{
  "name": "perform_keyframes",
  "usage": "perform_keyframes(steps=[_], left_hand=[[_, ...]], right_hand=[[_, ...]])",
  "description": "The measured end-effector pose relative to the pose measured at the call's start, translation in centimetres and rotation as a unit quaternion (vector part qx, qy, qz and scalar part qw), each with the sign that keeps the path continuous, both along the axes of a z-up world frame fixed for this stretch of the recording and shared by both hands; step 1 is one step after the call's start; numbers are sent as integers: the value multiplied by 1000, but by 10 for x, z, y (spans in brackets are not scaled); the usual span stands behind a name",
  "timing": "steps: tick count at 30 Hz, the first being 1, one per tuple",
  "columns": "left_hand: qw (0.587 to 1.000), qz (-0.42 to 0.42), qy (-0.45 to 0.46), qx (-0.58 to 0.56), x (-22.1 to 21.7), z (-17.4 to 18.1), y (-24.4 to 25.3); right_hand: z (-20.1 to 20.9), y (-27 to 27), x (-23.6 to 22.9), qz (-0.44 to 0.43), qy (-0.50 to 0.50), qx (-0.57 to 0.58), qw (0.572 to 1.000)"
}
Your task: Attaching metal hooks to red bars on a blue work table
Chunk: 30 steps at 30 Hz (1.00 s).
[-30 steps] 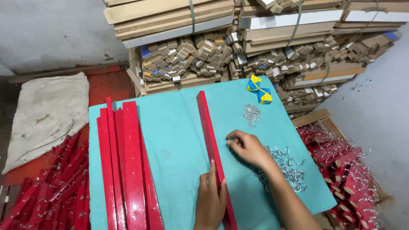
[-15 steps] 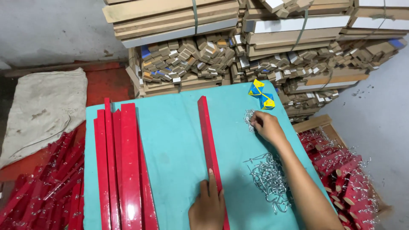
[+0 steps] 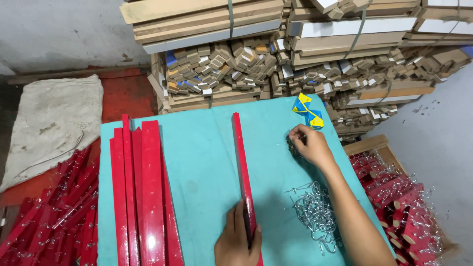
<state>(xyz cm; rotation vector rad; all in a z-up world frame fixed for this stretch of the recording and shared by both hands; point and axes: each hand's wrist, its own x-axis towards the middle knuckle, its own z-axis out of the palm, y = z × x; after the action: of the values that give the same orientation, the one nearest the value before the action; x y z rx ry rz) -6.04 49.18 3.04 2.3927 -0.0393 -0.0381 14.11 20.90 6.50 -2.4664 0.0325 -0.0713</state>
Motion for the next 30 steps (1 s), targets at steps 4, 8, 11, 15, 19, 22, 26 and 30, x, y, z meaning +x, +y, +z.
perform_keyframes(steps=[4,8,11,15,19,22,26,30], left_hand=[[999,-2,36,-1,3,-1,2],[1000,-10,9,17,-1,-9,0],[999,4,-39,23,2,-8,2],[999,2,-39,34,-1,-14,0],[997,-1,-65,31,-2,-16,1],[997,-12,-66,27,-1,-14,2],[997,-8,-74,27,-3,-16,1],[996,11,-81,46,-3,-27,-3]], right_hand=[[9,18,6,7,14,-11,1000],[-3,14,11,9,56,0,998],[-5,6,17,6,23,-37,999],[-17,-8,20,-15,4,-44,999],[14,17,13,-28,34,10,999],[26,36,15,-25,43,-5,999],[48,72,16,19,68,51,996],[52,98,25,109,68,73,989]])
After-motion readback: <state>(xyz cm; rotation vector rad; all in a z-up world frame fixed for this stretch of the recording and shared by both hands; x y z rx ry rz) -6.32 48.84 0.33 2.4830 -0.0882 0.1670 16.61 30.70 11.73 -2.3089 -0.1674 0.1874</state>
